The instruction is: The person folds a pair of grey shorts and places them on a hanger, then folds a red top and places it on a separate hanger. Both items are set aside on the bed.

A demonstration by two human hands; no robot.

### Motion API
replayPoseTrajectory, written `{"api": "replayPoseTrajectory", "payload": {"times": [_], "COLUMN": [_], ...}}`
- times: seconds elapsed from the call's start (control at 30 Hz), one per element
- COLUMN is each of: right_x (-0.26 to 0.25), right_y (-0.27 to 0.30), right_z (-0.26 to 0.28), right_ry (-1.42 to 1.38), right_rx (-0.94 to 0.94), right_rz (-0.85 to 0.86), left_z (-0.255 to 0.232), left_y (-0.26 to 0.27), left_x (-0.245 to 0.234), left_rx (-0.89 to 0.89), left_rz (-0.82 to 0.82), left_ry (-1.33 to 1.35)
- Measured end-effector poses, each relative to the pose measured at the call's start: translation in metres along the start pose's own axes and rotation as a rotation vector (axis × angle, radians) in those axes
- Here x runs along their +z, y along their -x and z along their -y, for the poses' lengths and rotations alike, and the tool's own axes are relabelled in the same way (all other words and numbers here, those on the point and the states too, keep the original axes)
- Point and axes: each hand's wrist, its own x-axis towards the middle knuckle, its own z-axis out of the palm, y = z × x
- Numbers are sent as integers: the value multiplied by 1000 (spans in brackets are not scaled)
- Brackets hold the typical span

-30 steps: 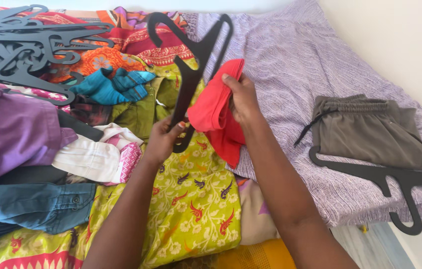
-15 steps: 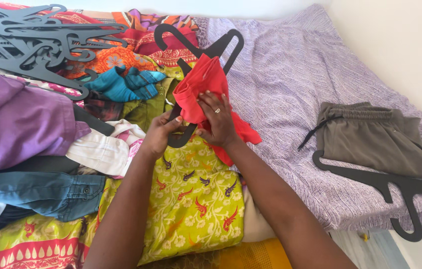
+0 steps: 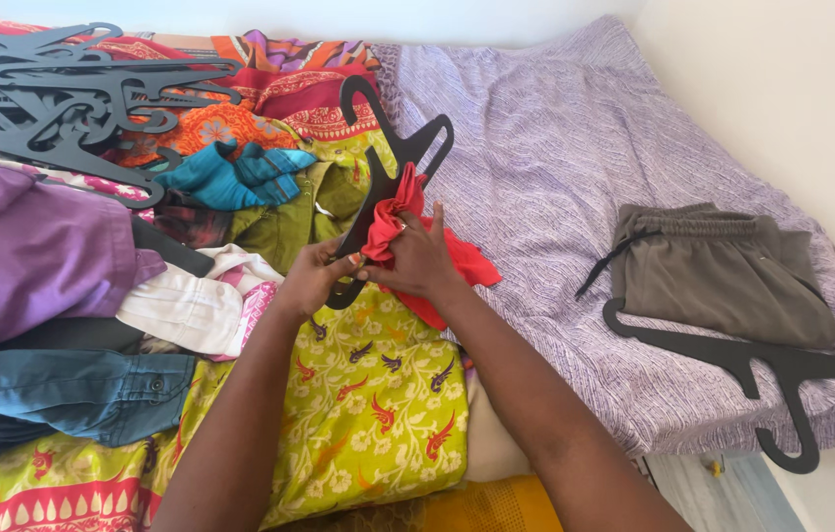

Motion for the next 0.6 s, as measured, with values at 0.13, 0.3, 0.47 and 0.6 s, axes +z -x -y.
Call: {"api": "replayPoseTrajectory", "payload": {"times": [0.13, 0.3, 0.47, 0.6], "right_x": [3, 16, 28, 27], "right_y": [-1, -1, 4, 2], "right_z": [-2, -17, -16, -9], "right_ry": [41, -546, -359, -292], "right_rx": [51, -25, -76, -170], "right_rz": [134, -152, -245, -285], "left_z": [2, -3, -9, -21], "left_y": [1, 0, 4, 10], "left_x": [-2, -9, -10, -14], "left_rx": [-27, -40, 4, 15], "left_rz": [-25, -68, -61, -98], "left_ry": [-16, 97, 131, 175]}}
